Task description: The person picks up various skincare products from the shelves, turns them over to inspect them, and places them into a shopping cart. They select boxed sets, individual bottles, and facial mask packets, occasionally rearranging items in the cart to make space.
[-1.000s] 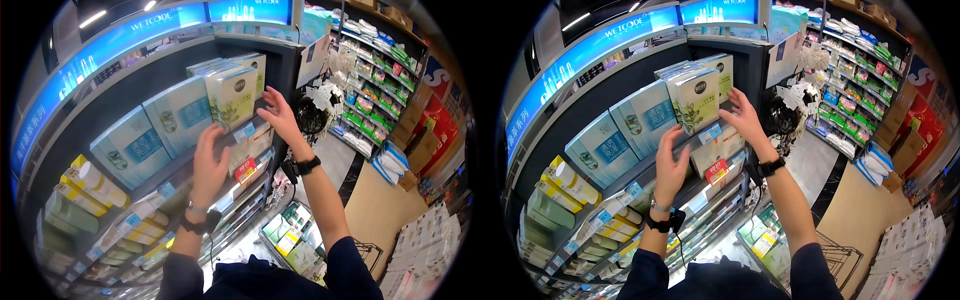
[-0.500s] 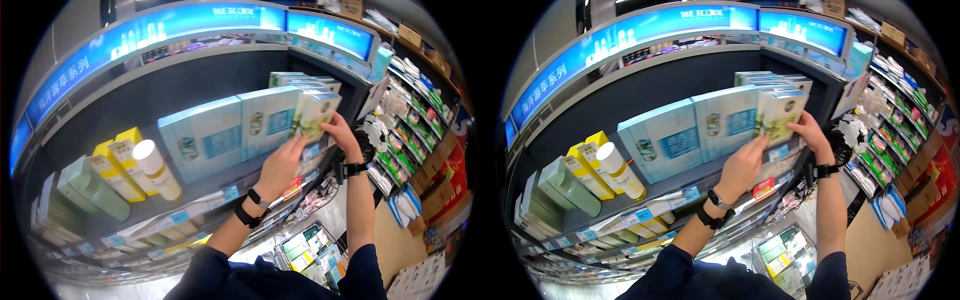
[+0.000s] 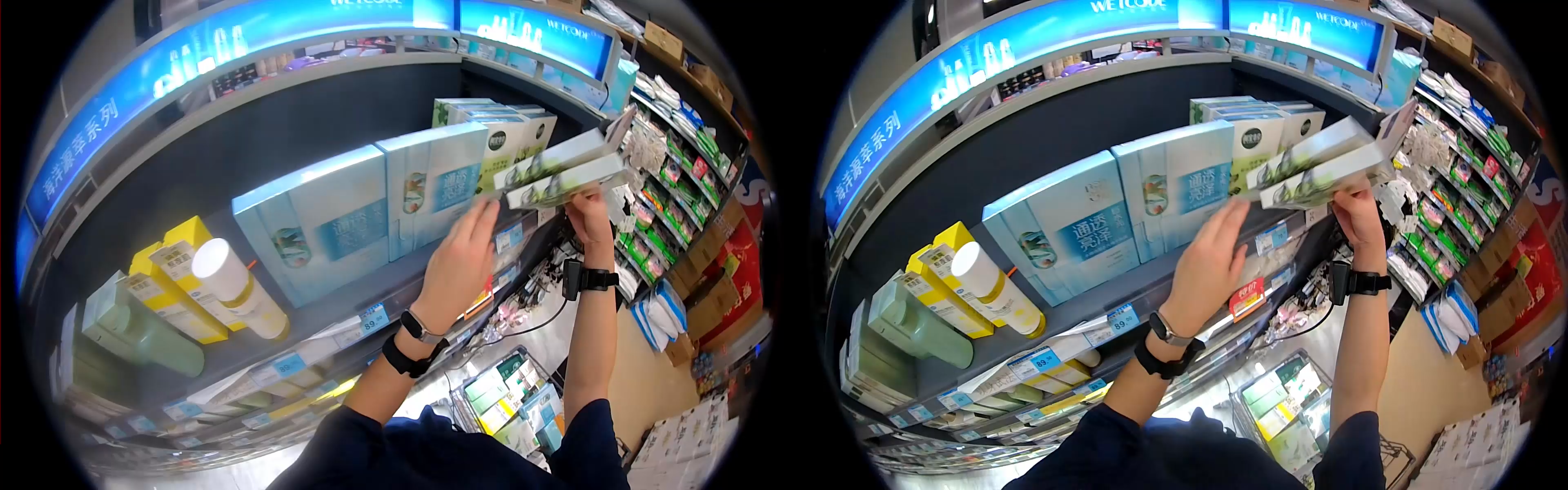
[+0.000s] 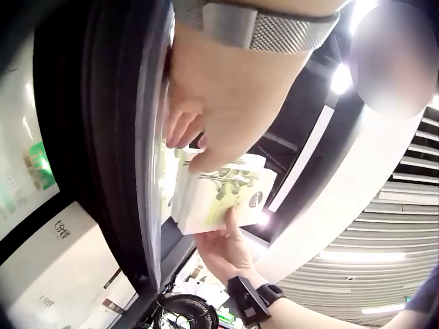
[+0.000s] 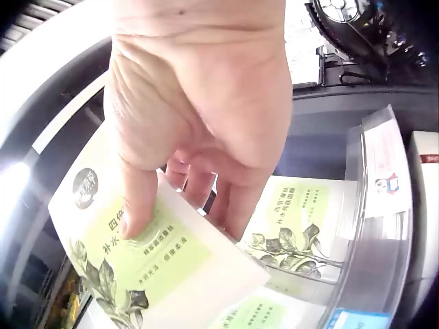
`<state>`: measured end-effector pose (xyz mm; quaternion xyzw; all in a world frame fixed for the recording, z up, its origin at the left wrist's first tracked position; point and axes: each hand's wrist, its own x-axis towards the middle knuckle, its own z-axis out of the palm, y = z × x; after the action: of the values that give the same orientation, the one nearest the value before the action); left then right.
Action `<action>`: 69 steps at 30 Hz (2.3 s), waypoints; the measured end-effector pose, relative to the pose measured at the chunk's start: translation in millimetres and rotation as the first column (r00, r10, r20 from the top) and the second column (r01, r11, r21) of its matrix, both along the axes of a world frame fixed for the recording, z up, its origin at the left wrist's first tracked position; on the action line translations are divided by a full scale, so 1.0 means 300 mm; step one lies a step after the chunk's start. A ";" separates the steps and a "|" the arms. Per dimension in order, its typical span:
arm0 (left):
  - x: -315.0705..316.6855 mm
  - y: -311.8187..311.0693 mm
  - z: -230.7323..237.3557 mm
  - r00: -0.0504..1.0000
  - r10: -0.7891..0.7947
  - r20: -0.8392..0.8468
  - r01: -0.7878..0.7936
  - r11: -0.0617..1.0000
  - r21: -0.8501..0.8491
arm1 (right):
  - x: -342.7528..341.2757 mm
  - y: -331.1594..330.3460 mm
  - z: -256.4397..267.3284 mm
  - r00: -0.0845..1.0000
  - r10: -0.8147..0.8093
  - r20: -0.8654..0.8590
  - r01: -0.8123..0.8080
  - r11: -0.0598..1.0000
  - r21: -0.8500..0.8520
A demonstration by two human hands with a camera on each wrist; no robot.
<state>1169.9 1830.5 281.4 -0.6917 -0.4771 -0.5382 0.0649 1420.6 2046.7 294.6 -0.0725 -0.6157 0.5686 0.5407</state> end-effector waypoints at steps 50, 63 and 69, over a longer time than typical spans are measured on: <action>1.062 -0.416 -1.659 0.820 -0.087 0.566 0.495 -0.388 -0.778 | 0.903 -1.491 -1.820 0.845 -0.221 0.488 0.520 0.121 -0.846; 0.820 -0.188 -1.800 0.921 -0.260 0.289 0.215 -0.279 -0.936 | 0.744 -1.539 -1.969 0.691 -0.074 0.720 0.705 0.291 -0.647; 0.767 -0.148 -1.835 0.861 -0.462 0.211 0.088 -0.275 -0.958 | 0.841 -1.603 -1.993 0.795 -0.027 0.606 0.569 0.379 -0.730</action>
<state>1400.1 1786.0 -269.2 -0.6347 -0.5230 0.1166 -0.5568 1672.9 1565.7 -303.4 -0.6039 -0.3137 0.6506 0.3370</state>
